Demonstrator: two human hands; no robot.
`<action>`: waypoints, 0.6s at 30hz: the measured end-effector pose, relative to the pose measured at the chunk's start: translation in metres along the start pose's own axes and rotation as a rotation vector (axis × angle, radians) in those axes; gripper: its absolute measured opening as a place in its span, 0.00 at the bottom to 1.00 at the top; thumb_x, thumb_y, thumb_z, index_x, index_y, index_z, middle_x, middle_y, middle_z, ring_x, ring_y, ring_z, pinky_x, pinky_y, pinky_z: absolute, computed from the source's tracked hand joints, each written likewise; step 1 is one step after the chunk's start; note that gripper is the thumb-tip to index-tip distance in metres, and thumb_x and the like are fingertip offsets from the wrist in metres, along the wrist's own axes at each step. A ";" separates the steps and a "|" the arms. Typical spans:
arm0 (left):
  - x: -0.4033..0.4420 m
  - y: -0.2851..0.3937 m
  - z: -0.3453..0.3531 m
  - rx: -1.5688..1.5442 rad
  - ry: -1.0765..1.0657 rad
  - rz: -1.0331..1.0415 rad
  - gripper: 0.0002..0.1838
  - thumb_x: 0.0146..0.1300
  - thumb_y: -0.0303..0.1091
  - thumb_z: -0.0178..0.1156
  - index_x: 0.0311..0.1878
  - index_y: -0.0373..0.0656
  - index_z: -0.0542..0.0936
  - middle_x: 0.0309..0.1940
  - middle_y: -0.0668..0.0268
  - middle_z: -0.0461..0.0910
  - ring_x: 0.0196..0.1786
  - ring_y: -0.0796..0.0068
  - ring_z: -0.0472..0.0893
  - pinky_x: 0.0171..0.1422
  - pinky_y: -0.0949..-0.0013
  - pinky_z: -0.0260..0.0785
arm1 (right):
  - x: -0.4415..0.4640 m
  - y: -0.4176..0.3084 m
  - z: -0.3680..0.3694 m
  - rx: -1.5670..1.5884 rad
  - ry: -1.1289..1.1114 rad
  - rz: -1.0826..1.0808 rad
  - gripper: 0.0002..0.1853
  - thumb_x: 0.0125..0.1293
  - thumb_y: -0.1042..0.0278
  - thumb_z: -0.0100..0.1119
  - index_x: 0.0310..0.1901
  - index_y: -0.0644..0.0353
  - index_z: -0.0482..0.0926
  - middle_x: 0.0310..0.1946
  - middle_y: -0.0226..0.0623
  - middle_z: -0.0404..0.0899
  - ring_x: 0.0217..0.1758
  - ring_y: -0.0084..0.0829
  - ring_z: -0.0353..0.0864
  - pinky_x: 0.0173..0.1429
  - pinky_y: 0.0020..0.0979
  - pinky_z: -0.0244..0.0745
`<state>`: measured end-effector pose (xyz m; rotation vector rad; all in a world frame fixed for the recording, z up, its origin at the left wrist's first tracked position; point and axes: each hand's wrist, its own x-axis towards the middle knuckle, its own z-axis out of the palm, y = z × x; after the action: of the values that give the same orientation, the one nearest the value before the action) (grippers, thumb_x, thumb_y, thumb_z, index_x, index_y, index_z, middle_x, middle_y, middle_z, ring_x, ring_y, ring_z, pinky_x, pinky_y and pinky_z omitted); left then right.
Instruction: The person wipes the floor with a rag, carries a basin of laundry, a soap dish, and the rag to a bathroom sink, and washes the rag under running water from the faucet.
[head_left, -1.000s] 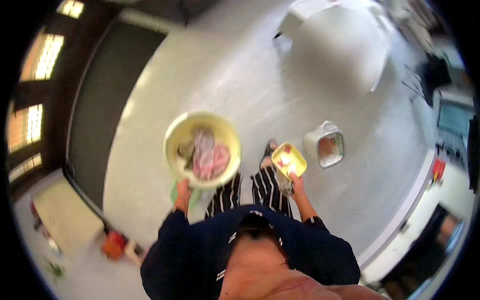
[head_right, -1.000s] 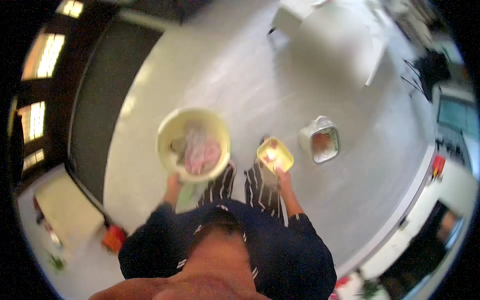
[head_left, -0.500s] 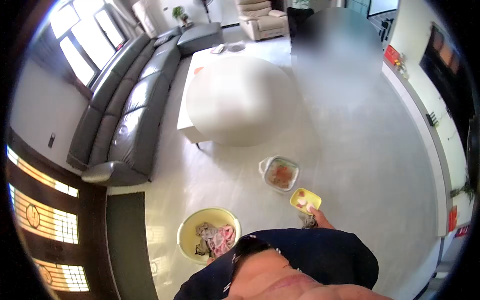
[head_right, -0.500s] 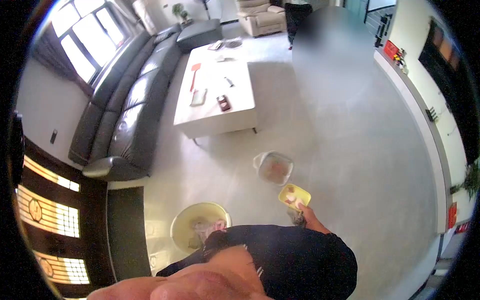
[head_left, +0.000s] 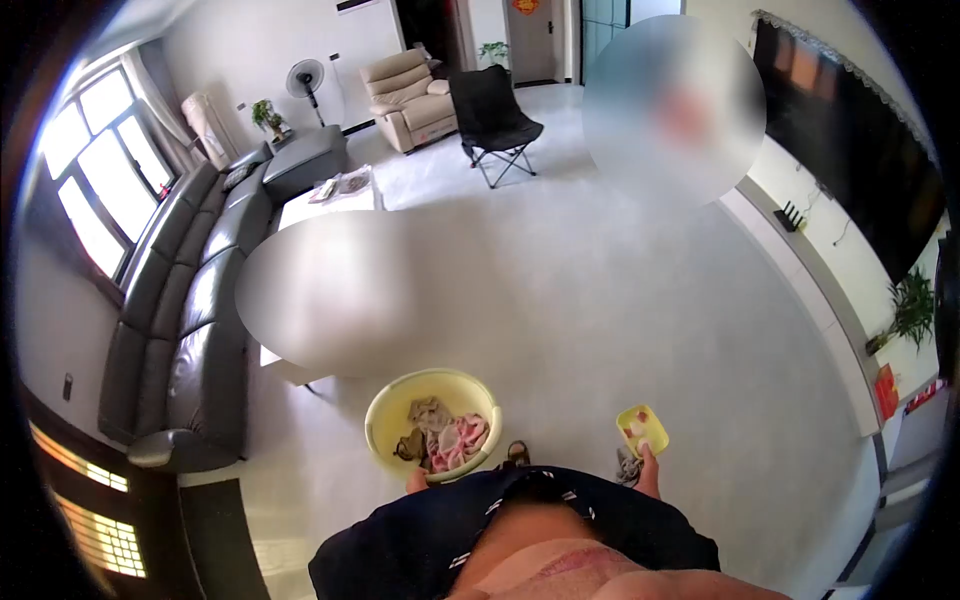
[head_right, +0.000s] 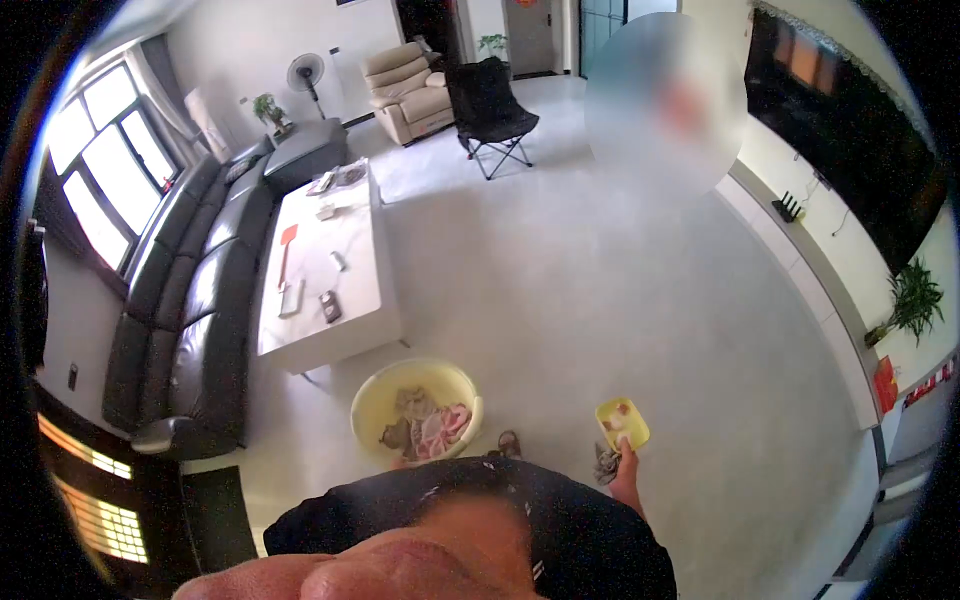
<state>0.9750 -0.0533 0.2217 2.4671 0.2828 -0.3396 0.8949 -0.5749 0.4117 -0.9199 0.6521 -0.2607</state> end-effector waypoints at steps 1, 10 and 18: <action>0.021 0.017 0.013 0.017 0.009 0.047 0.29 0.40 0.38 0.72 0.47 0.43 0.74 0.40 0.49 0.79 0.45 0.50 0.79 0.48 0.56 0.70 | 0.011 -0.011 0.001 0.006 -0.009 -0.035 0.25 0.66 0.57 0.55 0.58 0.64 0.66 0.48 0.41 0.75 0.47 0.28 0.77 0.48 0.30 0.74; 0.272 0.219 0.087 0.064 -0.309 0.227 0.29 0.42 0.43 0.72 0.49 0.45 0.74 0.39 0.49 0.79 0.46 0.46 0.78 0.48 0.55 0.70 | 0.186 -0.095 -0.048 0.228 0.056 -0.097 0.22 0.69 0.51 0.48 0.54 0.63 0.70 0.37 0.35 0.76 0.35 0.26 0.75 0.38 0.27 0.72; 0.468 0.367 0.165 0.000 -0.519 0.383 0.30 0.44 0.44 0.71 0.51 0.46 0.73 0.38 0.50 0.79 0.45 0.46 0.79 0.48 0.55 0.70 | 0.285 -0.145 -0.044 0.346 0.387 -0.293 0.22 0.69 0.49 0.48 0.50 0.61 0.73 0.34 0.35 0.79 0.32 0.29 0.79 0.33 0.32 0.76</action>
<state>1.4915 -0.3846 0.1545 2.2667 -0.3993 -0.7824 1.0987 -0.8247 0.3933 -0.6309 0.7957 -0.8027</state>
